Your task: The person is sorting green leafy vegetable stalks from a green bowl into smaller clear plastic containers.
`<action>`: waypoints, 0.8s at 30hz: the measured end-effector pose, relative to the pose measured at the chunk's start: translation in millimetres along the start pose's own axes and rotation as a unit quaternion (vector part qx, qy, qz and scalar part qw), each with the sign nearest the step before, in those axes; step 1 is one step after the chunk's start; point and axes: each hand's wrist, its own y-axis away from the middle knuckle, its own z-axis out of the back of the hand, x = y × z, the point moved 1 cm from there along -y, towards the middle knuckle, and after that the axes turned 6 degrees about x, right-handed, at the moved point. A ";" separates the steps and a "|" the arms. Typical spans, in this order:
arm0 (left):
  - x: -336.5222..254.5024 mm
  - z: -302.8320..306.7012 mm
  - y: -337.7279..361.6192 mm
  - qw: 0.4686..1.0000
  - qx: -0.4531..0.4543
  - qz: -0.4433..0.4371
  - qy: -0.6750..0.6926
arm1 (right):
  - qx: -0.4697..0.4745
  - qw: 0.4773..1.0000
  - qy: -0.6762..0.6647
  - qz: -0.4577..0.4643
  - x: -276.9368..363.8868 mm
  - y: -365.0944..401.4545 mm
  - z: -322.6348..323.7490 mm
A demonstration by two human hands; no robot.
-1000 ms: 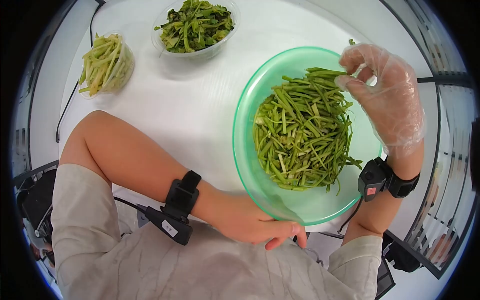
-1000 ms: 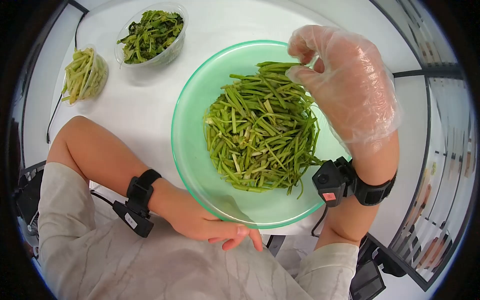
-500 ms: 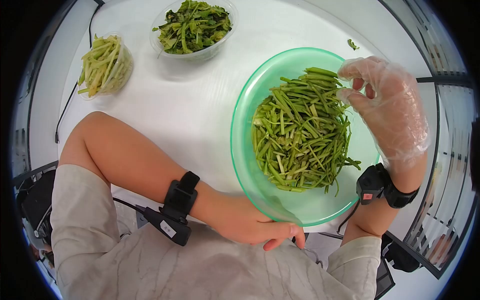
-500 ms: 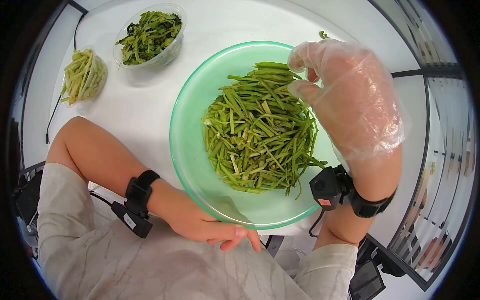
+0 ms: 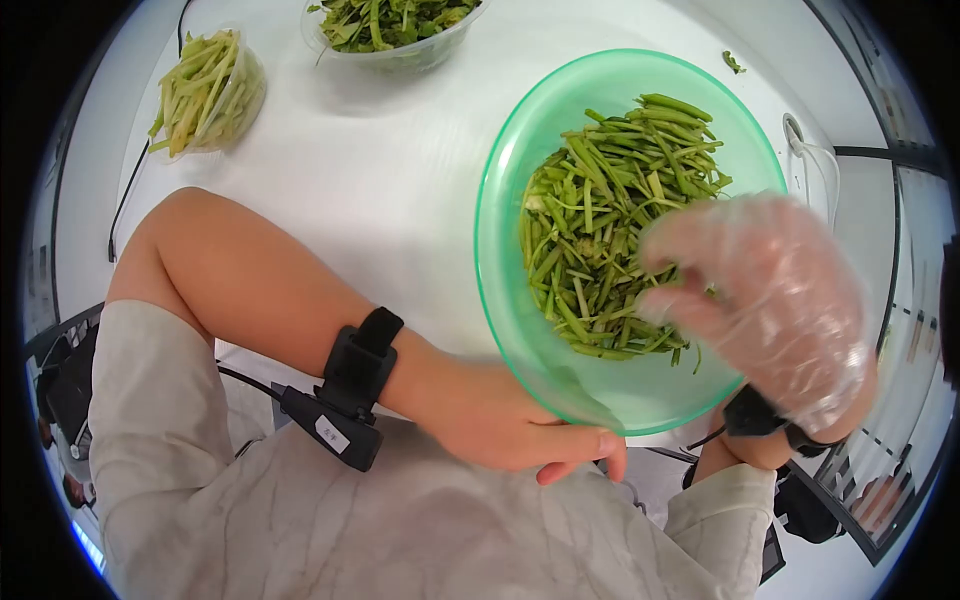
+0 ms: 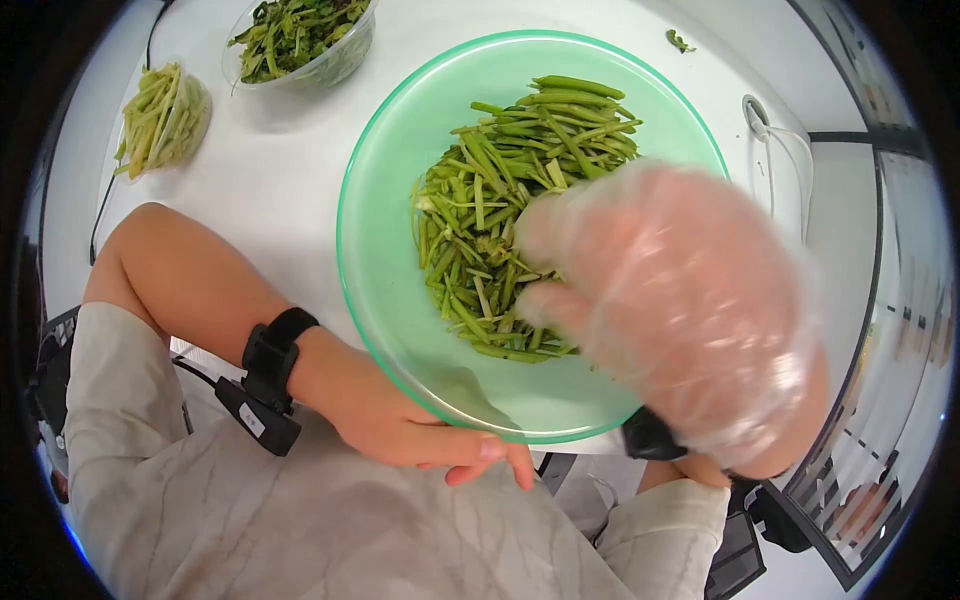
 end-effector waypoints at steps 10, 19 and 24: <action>9.1 -3.0 -1.8 0.999 -0.027 -0.029 0.005 | 0.049 0.996 0.070 0.024 27.6 -18.3 -36.4; 6.2 -1.3 -3.5 1.000 -0.020 -0.003 0.007 | 0.084 0.990 0.116 0.014 32.1 -8.5 -16.8; -2.2 0.8 -2.2 1.000 -0.008 0.015 0.009 | -0.052 0.997 -0.033 -0.035 -9.5 -1.5 16.1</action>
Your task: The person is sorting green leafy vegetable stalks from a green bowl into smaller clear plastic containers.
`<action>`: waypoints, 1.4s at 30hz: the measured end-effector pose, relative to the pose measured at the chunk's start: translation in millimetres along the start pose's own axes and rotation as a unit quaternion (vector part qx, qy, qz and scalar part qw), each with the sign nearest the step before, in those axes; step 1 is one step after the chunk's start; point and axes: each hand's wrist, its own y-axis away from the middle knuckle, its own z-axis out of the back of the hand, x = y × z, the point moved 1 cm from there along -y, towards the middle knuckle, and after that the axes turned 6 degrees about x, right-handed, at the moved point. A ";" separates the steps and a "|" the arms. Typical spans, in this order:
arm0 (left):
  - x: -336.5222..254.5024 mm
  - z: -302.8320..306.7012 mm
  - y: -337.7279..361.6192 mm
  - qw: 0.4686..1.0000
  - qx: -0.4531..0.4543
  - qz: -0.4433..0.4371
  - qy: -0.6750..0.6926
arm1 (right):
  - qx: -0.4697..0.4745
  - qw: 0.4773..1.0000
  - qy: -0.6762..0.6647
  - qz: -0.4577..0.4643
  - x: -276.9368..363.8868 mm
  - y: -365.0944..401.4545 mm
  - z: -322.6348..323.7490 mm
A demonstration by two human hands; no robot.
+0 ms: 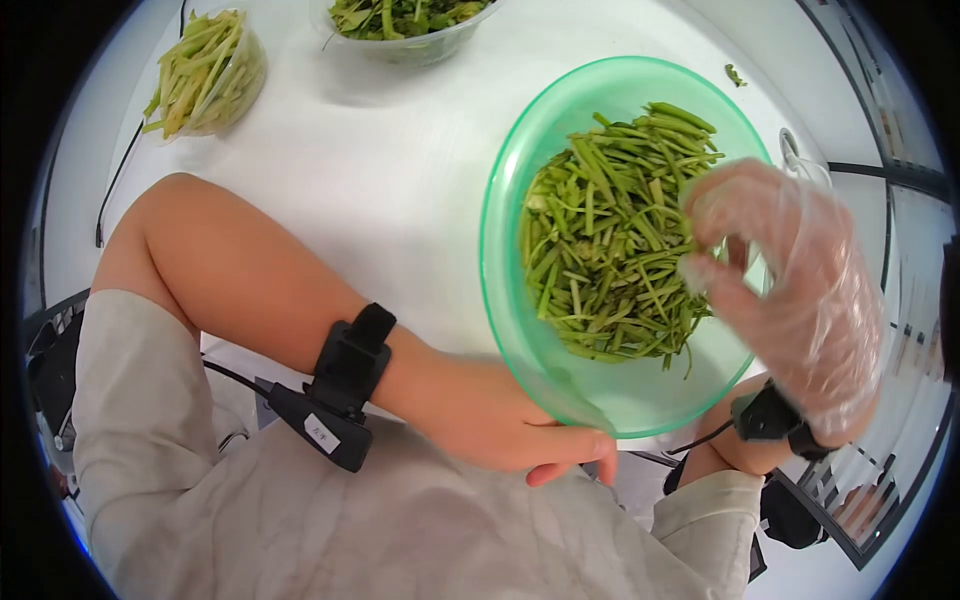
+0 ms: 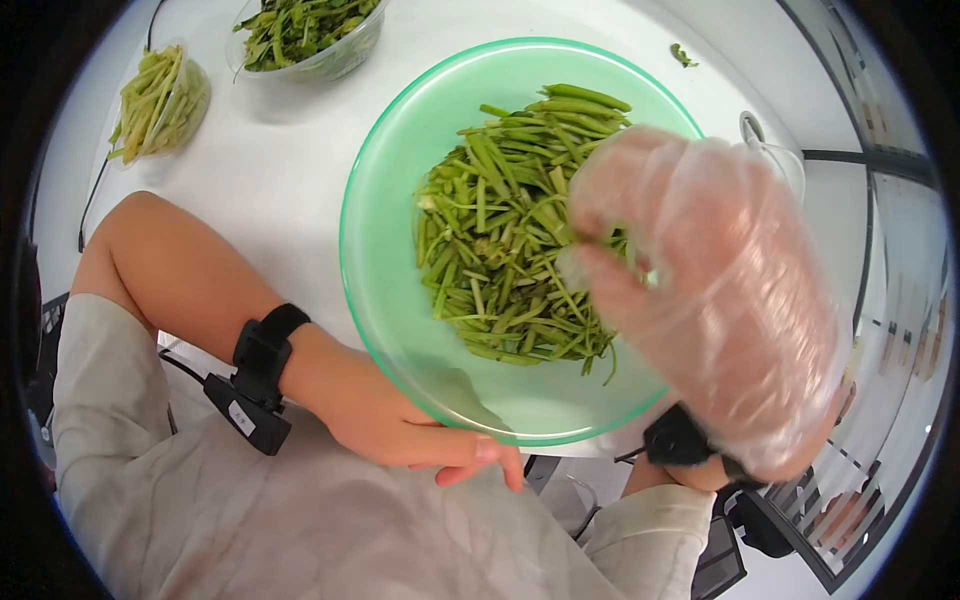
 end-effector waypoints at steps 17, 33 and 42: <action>-0.4 -0.9 3.3 1.000 0.002 -0.007 -0.010 | -0.170 0.981 0.095 -0.012 -38.8 -29.9 7.7; -1.7 1.0 2.5 1.000 0.002 -0.006 -0.005 | 0.123 0.989 0.085 0.024 25.4 -4.5 -18.5; 3.8 -1.1 0.6 0.999 -0.018 -0.037 -0.011 | 0.129 0.990 0.051 0.034 22.7 -22.3 -26.2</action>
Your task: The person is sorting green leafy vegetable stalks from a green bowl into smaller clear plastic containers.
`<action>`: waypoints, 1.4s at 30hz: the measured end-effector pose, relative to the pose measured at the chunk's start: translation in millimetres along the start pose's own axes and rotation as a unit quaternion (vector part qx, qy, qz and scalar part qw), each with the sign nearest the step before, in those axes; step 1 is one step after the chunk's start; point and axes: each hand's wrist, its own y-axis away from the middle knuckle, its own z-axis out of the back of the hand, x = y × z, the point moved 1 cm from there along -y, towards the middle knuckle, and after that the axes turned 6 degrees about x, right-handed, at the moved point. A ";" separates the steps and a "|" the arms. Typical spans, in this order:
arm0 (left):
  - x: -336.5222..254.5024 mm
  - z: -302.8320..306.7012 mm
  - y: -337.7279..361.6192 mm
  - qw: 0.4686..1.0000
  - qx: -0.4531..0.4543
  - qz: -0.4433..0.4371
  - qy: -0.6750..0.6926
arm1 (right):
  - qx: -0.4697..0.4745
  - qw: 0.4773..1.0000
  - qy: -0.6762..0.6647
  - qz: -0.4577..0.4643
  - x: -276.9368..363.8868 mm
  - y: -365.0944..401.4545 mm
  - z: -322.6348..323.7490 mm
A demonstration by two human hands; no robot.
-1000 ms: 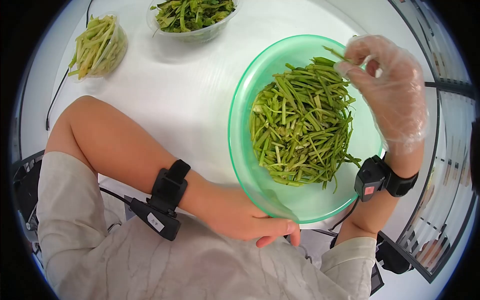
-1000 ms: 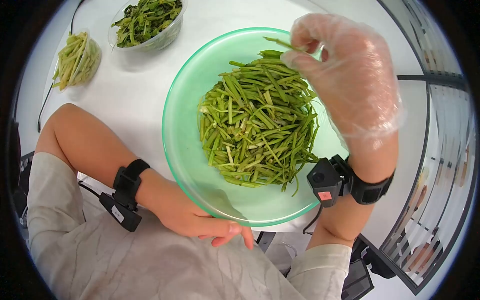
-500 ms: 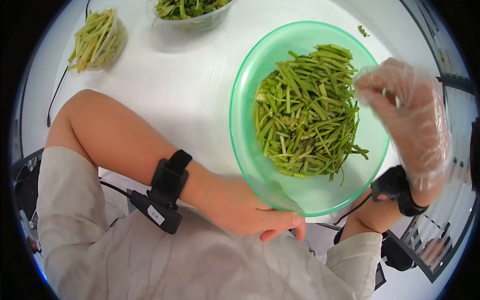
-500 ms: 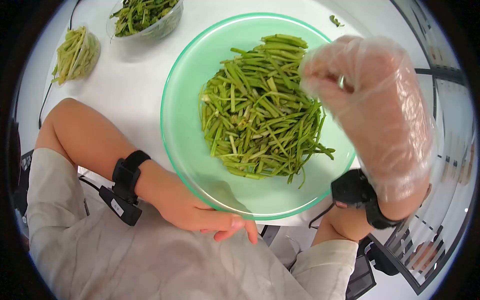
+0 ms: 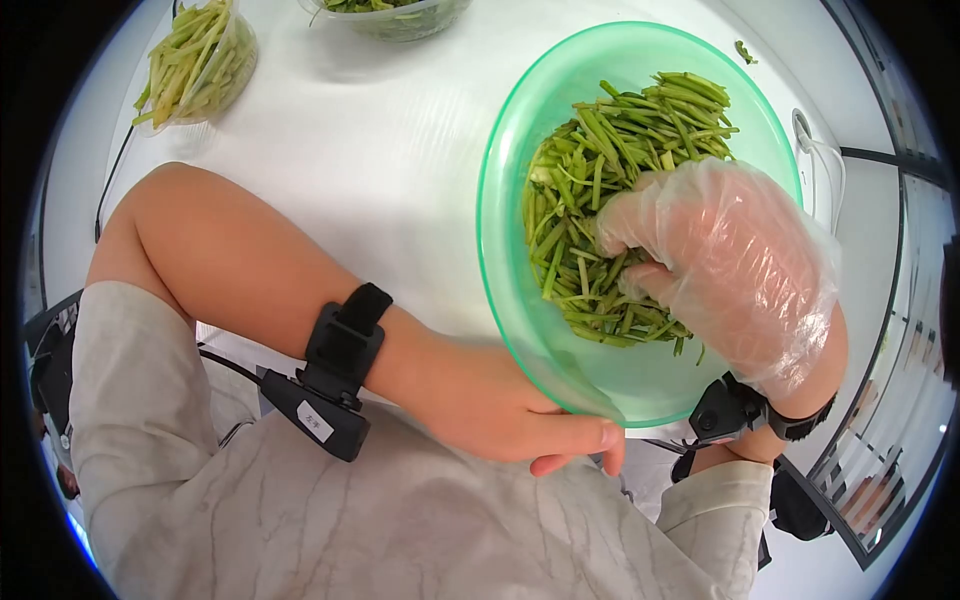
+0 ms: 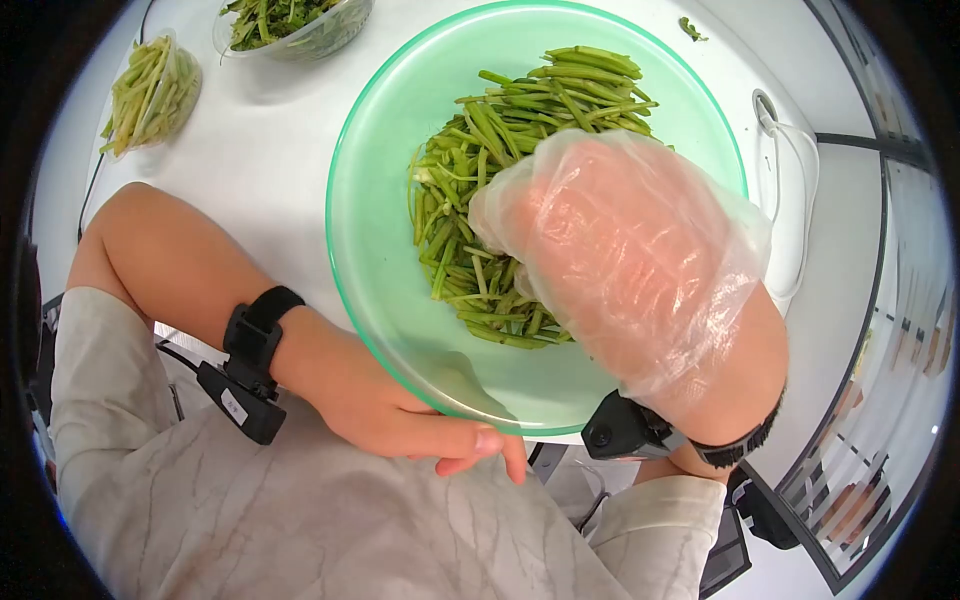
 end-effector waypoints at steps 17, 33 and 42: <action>-3.8 1.0 1.2 0.999 0.019 0.038 -0.003 | -0.279 0.940 -0.177 -0.084 -69.7 13.1 27.4; -2.9 1.4 1.8 0.999 0.025 0.035 -0.006 | -0.257 0.961 -0.069 -0.071 -68.7 1.0 23.7; -4.6 1.1 2.3 0.999 0.029 0.043 0.007 | -0.246 0.966 -0.067 -0.039 -72.6 -9.0 18.0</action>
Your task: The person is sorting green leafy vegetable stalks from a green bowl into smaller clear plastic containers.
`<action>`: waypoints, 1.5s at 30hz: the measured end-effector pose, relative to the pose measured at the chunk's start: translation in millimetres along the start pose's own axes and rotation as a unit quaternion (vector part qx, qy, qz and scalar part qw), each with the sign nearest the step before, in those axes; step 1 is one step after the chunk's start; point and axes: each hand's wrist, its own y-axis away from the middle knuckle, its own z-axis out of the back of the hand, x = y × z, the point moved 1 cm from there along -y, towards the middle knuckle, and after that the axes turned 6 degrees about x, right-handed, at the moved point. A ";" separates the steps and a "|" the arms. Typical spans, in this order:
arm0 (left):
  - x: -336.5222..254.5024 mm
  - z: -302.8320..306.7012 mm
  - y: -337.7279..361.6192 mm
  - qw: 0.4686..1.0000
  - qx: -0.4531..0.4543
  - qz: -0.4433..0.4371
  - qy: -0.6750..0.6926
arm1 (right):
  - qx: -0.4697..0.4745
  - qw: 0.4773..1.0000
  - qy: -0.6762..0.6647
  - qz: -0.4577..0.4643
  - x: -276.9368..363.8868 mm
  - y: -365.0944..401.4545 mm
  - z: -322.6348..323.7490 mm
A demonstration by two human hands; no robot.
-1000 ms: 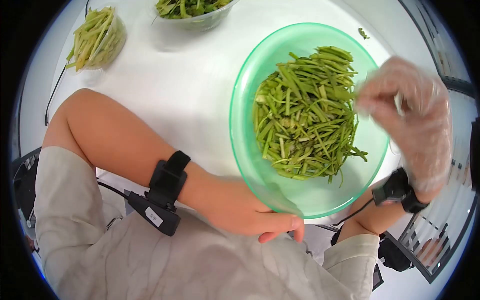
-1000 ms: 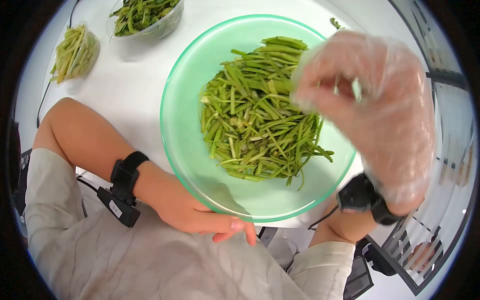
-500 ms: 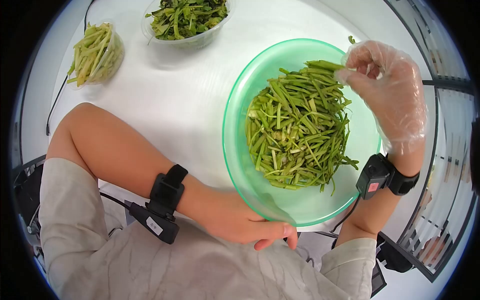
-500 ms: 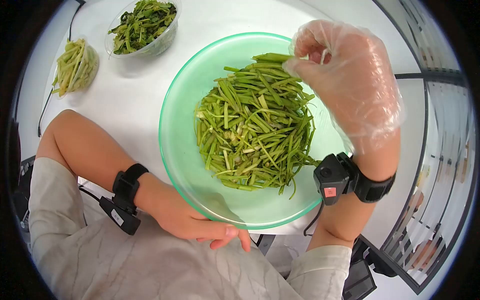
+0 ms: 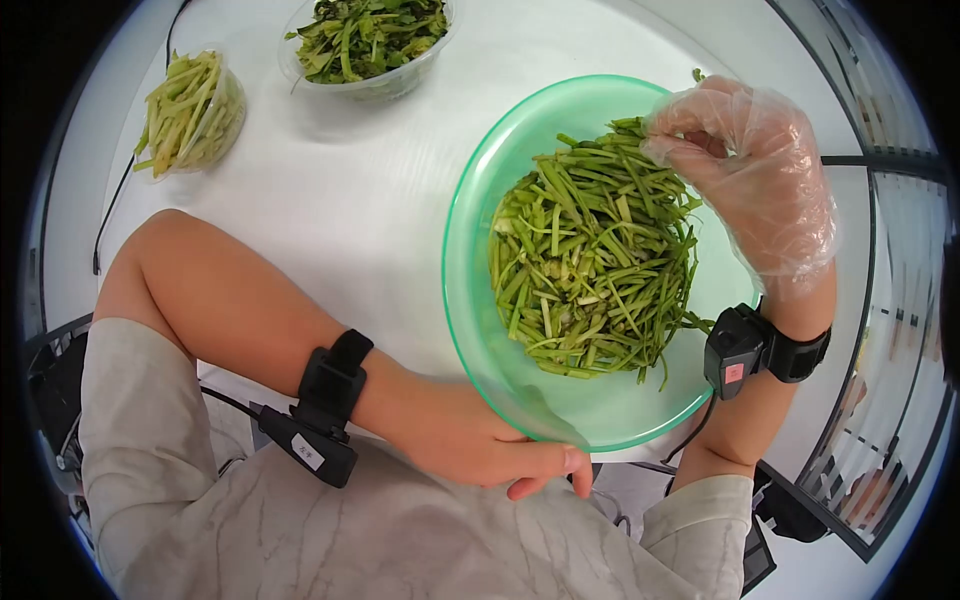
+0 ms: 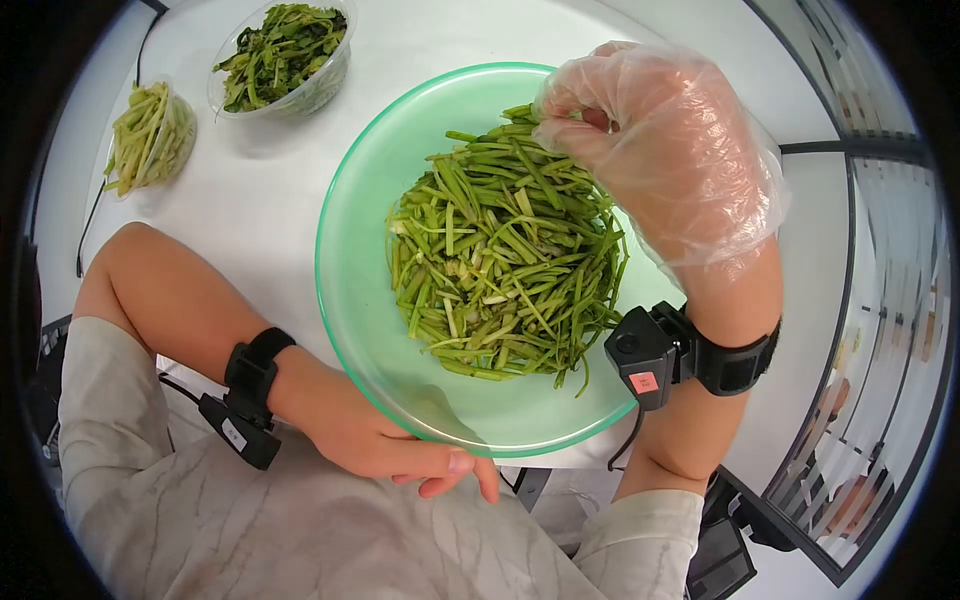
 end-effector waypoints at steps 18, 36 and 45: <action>0.2 0.2 -1.9 1.000 -0.004 -0.026 0.000 | 0.213 0.974 0.071 0.015 42.9 67.9 8.8; -0.5 2.9 -5.9 1.000 -0.012 -0.019 -0.016 | 0.260 0.961 0.065 0.064 48.5 70.8 7.1; 2.7 0.8 -1.8 1.000 0.007 -0.020 0.006 | 0.061 0.976 -0.193 -0.076 10.8 51.1 15.3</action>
